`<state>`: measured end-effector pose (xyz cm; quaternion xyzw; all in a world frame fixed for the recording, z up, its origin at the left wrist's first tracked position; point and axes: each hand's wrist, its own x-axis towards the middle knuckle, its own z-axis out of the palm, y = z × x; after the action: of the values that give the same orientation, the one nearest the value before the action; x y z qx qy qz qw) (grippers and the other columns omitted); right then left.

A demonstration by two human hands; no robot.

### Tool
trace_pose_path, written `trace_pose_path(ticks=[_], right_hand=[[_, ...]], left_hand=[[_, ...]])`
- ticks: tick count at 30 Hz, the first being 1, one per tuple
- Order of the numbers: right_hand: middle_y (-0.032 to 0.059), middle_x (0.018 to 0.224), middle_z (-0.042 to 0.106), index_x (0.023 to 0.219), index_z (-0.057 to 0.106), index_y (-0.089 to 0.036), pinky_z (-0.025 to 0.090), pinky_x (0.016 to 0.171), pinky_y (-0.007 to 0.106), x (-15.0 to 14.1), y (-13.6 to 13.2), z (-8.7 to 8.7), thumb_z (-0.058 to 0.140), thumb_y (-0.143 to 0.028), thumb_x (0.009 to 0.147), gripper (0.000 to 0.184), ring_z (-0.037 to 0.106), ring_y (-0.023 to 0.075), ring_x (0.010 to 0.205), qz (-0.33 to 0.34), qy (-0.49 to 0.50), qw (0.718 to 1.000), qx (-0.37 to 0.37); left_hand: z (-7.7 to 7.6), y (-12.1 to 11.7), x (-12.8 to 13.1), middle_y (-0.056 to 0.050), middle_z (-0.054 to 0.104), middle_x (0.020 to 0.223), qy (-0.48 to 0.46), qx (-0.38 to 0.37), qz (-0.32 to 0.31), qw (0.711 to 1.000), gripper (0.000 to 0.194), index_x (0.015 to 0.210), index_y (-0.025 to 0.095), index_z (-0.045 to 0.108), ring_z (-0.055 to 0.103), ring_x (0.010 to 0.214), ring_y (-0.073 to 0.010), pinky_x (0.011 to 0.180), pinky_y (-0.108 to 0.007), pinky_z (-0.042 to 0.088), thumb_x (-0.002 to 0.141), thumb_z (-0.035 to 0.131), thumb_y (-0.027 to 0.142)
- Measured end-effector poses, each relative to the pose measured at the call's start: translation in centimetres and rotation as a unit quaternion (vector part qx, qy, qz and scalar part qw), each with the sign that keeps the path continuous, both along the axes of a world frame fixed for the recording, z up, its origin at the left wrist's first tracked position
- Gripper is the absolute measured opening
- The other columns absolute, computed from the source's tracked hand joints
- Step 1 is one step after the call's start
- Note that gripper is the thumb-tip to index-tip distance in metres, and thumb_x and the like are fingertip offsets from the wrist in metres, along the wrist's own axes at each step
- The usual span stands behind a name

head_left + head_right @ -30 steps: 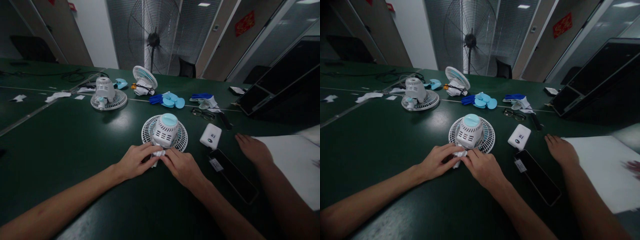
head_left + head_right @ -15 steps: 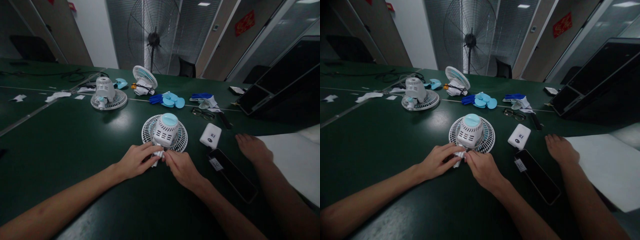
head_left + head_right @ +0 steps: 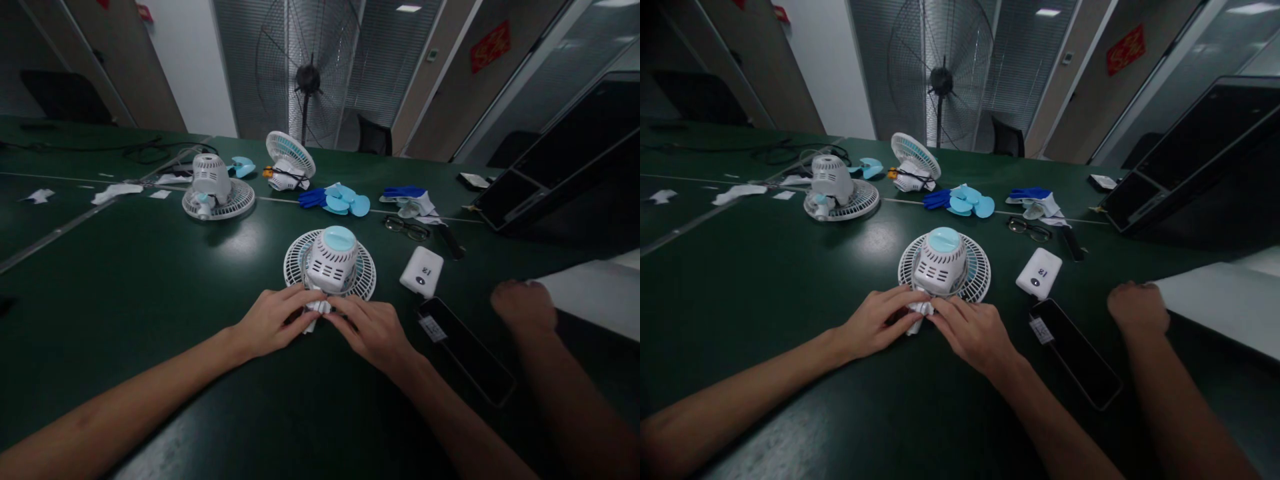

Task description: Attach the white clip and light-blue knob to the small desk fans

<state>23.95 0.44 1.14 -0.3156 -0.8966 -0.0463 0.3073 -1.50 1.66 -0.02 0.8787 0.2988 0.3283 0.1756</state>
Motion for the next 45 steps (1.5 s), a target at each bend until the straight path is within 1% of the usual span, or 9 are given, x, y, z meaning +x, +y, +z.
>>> trace_pose_path(ticks=[12,18,20,23,25,30,32,38,45], right_hand=[[0.0052,0.097,0.078,0.121,0.069,-0.015,0.055,0.064,0.027,-0.2,0.0,0.4,0.061,-0.027,0.106,0.021,0.072,0.0135,0.074,-0.005,0.012,1.000,0.027],[0.0058,0.093,0.076,0.100,0.071,-0.018,0.052,0.066,0.028,-0.9,-0.4,0.2,0.050,-0.029,0.109,0.026,0.071,0.0156,0.077,-0.017,0.033,0.994,-0.100],[0.0037,0.082,0.073,0.091,0.068,-0.018,0.051,0.065,0.027,-1.6,-0.6,-0.1,0.047,-0.034,0.110,0.032,0.069,0.0144,0.071,-0.028,0.111,0.970,-0.216],[-0.0032,0.063,0.062,0.081,0.060,-0.019,0.044,0.049,0.023,-2.5,-0.9,-0.5,0.044,-0.044,0.110,0.041,0.058,0.0099,0.047,-0.036,0.235,0.869,-0.434],[-0.0045,0.061,0.059,0.079,0.058,-0.020,0.041,0.044,0.022,-2.7,-1.0,-0.6,0.044,-0.048,0.109,0.044,0.054,0.0089,0.042,-0.036,0.267,0.825,-0.497],[0.0012,0.078,0.069,0.103,0.065,-0.018,0.045,0.056,0.025,-1.6,-0.9,-0.2,0.055,-0.042,0.105,0.026,0.061,0.0116,0.059,-0.073,0.127,0.955,-0.257],[0.0053,0.091,0.073,0.116,0.063,-0.018,0.046,0.059,0.026,-1.1,-0.7,0.1,0.057,-0.041,0.104,0.026,0.065,0.0136,0.067,-0.055,0.046,0.984,-0.164],[0.0078,0.100,0.075,0.114,0.063,-0.017,0.049,0.066,0.029,-0.8,-0.6,1.2,0.049,-0.026,0.108,0.018,0.070,0.0162,0.078,-0.035,-0.008,0.995,-0.095],[0.0066,0.093,0.074,0.107,0.065,-0.018,0.047,0.063,0.028,-0.8,-0.6,0.9,0.052,-0.034,0.107,0.021,0.067,0.0153,0.071,-0.024,0.015,0.986,-0.164]], left_hand=[[0.0,0.0,0.0,-0.006,0.069,0.111,0.001,-0.021,-0.002,1.000,0.036,0.144,0.024,0.054,0.067,0.078,-0.0136,0.067,-0.026,0.056,0.109,0.050,0.033],[0.1,0.0,0.0,-0.006,0.067,0.105,0.014,0.012,0.002,1.000,0.034,0.140,0.022,0.055,0.065,0.076,-0.0138,0.066,-0.026,0.054,0.110,0.049,0.035],[0.1,0.0,0.0,-0.005,0.067,0.104,0.016,0.012,0.002,1.000,0.034,0.140,0.022,0.055,0.065,0.075,-0.0136,0.064,-0.025,0.053,0.109,0.049,0.035],[0.2,0.0,0.0,-0.005,0.067,0.102,0.023,0.008,0.006,1.000,0.033,0.140,0.022,0.056,0.065,0.074,-0.0132,0.065,-0.025,0.053,0.109,0.049,0.035],[0.3,0.0,0.0,-0.004,0.067,0.101,0.023,0.005,0.007,1.000,0.033,0.139,0.022,0.057,0.064,0.072,-0.0129,0.064,-0.025,0.053,0.110,0.048,0.035],[0.3,0.0,0.0,-0.006,0.068,0.105,0.018,-0.003,0.003,1.000,0.034,0.140,0.023,0.056,0.065,0.073,-0.0131,0.065,-0.025,0.054,0.109,0.049,0.035],[0.2,0.0,0.0,-0.006,0.067,0.106,0.014,-0.005,0.002,1.000,0.035,0.142,0.023,0.055,0.065,0.073,-0.0129,0.065,-0.025,0.054,0.109,0.050,0.035],[0.0,0.0,-0.1,-0.006,0.067,0.107,0.009,-0.006,0.003,1.000,0.035,0.142,0.023,0.055,0.066,0.075,-0.0132,0.067,-0.026,0.055,0.109,0.050,0.035],[0.3,0.0,0.0,-0.006,0.068,0.106,0.011,0.002,0.002,1.000,0.035,0.140,0.021,0.055,0.066,0.074,-0.0129,0.064,-0.025,0.055,0.110,0.048,0.036]])
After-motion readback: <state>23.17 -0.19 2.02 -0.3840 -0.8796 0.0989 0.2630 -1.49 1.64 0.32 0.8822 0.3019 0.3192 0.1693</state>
